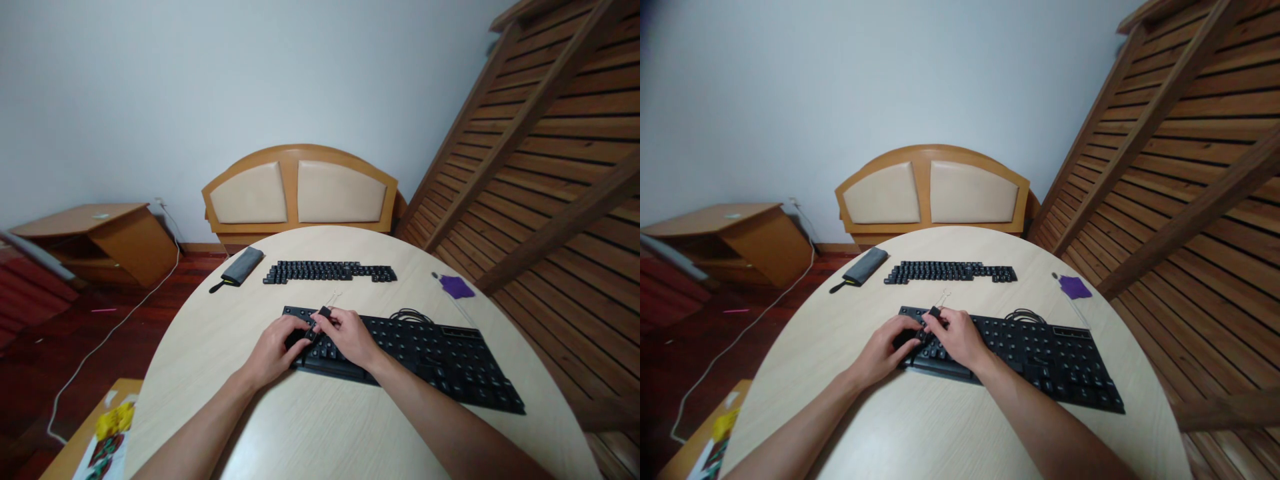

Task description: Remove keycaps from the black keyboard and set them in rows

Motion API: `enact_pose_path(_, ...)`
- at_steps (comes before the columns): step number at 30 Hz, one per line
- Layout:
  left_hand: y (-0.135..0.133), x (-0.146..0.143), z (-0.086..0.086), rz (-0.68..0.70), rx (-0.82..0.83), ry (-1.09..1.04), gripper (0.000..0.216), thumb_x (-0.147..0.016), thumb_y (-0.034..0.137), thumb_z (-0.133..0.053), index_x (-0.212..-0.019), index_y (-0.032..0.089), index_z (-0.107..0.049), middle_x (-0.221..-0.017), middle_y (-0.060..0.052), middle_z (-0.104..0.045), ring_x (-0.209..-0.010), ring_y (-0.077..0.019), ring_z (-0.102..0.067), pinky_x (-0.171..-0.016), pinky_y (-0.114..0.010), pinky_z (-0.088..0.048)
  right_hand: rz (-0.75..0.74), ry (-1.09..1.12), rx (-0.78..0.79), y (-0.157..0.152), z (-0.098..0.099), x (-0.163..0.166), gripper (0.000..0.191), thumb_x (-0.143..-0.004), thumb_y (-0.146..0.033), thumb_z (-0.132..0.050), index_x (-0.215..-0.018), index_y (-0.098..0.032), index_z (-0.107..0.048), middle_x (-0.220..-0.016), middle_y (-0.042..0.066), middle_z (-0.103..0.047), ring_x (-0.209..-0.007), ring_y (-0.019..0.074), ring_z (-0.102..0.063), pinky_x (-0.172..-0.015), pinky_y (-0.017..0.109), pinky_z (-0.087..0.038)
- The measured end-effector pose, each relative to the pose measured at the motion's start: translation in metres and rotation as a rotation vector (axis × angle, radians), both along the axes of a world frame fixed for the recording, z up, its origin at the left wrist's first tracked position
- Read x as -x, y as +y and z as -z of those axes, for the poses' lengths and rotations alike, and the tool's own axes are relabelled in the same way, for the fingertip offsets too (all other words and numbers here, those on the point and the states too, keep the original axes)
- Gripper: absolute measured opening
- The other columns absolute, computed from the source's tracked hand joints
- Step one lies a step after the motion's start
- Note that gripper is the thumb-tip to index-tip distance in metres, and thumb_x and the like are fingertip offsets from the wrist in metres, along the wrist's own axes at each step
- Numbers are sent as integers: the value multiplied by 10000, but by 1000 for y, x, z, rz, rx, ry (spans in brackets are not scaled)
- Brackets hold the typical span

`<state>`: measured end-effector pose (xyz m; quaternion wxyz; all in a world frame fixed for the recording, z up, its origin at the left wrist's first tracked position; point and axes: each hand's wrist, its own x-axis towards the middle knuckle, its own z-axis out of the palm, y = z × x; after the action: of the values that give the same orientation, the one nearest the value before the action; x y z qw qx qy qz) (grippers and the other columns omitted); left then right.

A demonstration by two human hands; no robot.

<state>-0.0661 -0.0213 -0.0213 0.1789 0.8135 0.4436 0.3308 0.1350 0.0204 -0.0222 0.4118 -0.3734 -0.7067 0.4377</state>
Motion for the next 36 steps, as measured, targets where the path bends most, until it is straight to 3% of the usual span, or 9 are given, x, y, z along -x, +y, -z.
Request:
enact_pose_path(5, 0, 0, 1, -11, 3, -16, 159, -933, 255, -580, -1090, 228, -579, -1067, -68, -674, -995, -216, -616, -885, -379, -497, 12, -40, -33, 0, -1, -1, 339, -934, -455, -544, -910, -187, -751, -814, 54, -754, -811, 210, -716, -788, 306, -549)
enact_pose_path(12, -1, -1, -4, 23, -27, -29, 125, -951, 249, -553, -1067, 225, -592, -1048, -77, -684, -981, -214, -621, -871, -381, -498, -16, 25, 40, 0, 1, -1, 363, -920, -474, -561, -1005, -166, -735, -827, 64, -753, -784, 206, -717, -757, 305, -563)
enact_pose_path(19, 0, 0, -6, 79, -93, 31, 209, -969, 235, -520, -1142, 249, -636, -1074, -84, -688, -995, -217, -626, -879, -394, -501, -37, 71, 64, 1, 0, 0, 372, -902, -470, -586, -1023, -145, -720, -797, 61, -734, -752, 201, -705, -724, 307, -571)
enact_pose_path(36, 1, 0, -7, 82, -379, 277, 189, -974, 242, -520, -1096, 246, -665, -1001, -63, -715, -856, -180, -639, -741, -331, -464, -39, 90, 64, 2, 1, 1, 375, -903, -500, -572, -882, -137, -668, -703, 50, -720, -665, 179, -693, -661, 278, -551)
